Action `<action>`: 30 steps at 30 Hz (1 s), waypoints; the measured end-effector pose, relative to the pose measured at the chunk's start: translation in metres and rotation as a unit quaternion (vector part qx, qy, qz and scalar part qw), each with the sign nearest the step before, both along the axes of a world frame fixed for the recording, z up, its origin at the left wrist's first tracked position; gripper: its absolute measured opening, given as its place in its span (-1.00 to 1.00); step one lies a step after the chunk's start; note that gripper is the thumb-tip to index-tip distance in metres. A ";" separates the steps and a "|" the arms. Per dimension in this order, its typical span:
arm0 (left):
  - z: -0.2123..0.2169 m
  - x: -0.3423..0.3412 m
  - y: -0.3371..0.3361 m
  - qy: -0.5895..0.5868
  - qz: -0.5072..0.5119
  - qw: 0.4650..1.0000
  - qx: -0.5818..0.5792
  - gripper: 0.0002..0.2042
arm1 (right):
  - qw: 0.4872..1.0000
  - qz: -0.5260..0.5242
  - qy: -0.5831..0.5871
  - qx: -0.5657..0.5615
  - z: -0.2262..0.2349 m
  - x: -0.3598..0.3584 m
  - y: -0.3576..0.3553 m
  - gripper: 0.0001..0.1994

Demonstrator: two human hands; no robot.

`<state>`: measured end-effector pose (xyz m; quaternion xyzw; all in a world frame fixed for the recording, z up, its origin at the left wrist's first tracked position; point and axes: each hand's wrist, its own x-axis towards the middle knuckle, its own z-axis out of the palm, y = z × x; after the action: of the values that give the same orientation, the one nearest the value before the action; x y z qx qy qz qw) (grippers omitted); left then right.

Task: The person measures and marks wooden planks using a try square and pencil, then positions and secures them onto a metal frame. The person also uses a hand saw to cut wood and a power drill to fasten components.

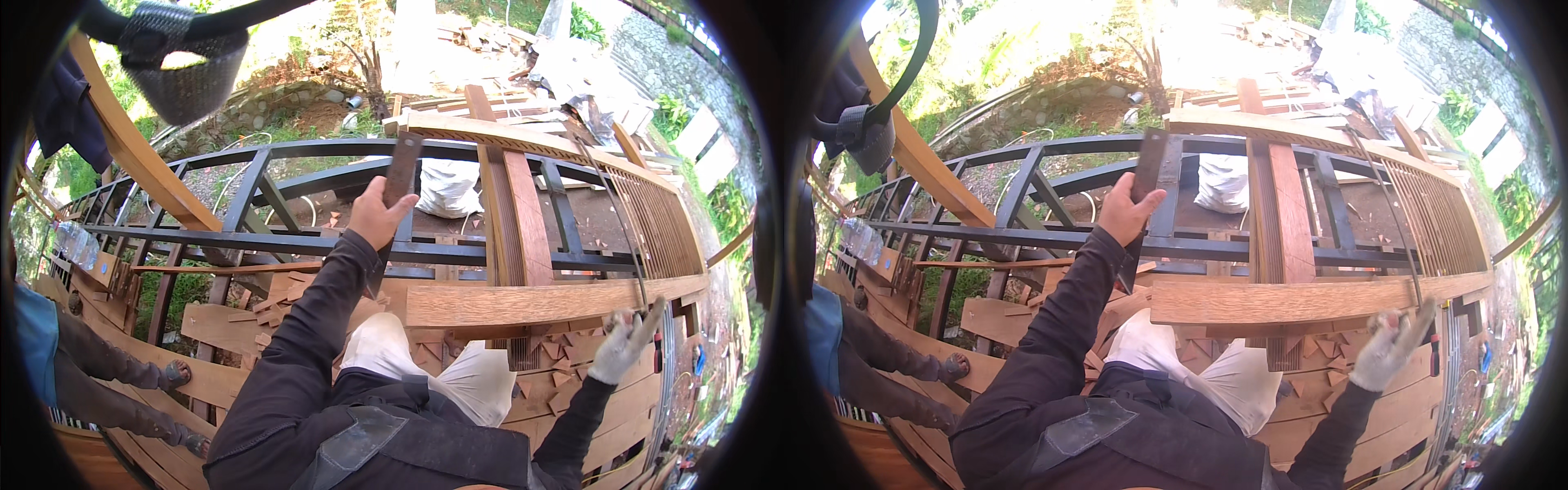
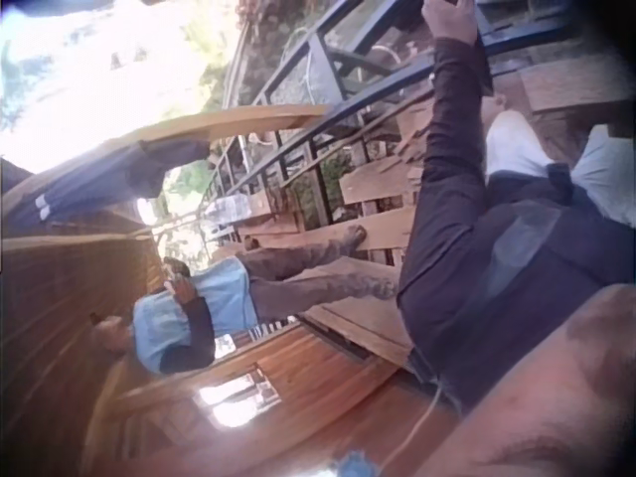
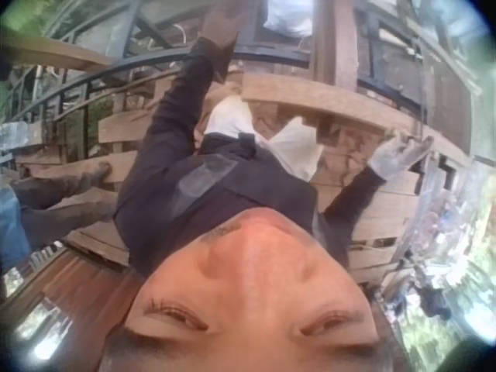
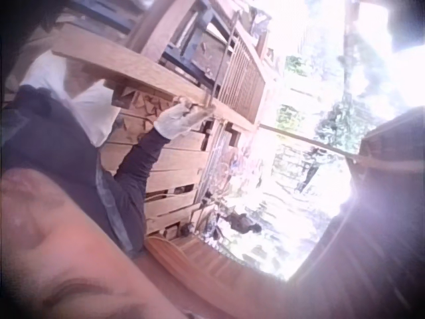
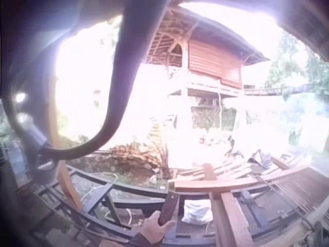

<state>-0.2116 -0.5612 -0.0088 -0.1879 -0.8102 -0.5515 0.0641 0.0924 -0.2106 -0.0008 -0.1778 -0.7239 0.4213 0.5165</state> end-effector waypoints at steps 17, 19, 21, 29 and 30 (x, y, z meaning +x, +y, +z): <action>0.094 0.007 -0.053 0.245 -0.214 0.844 -0.427 -0.55 | 0.770 0.320 -0.263 0.485 0.072 -0.212 -0.155 -0.53; 0.106 0.004 -0.060 0.214 -0.220 0.818 -0.486 -0.55 | 0.761 0.274 -0.245 0.534 0.065 -0.217 -0.179 -0.64; 0.117 0.001 -0.065 0.261 -0.192 0.812 -0.484 -0.60 | 0.748 0.296 -0.277 0.525 0.067 -0.226 -0.187 -0.70; 0.160 0.123 -0.082 0.414 -0.346 0.829 0.145 -0.82 | 0.777 0.529 -0.341 -0.018 0.021 -0.274 -0.144 -0.67; 0.155 0.132 -0.085 0.426 -0.391 0.788 0.213 -0.84 | 0.768 0.548 -0.316 -0.102 0.024 -0.274 -0.143 -0.68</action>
<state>-0.0797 -0.6460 0.1465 -0.6861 -0.4201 -0.5519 0.2196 -0.1820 -0.3535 0.0235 0.0741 -0.7733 0.6245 -0.0807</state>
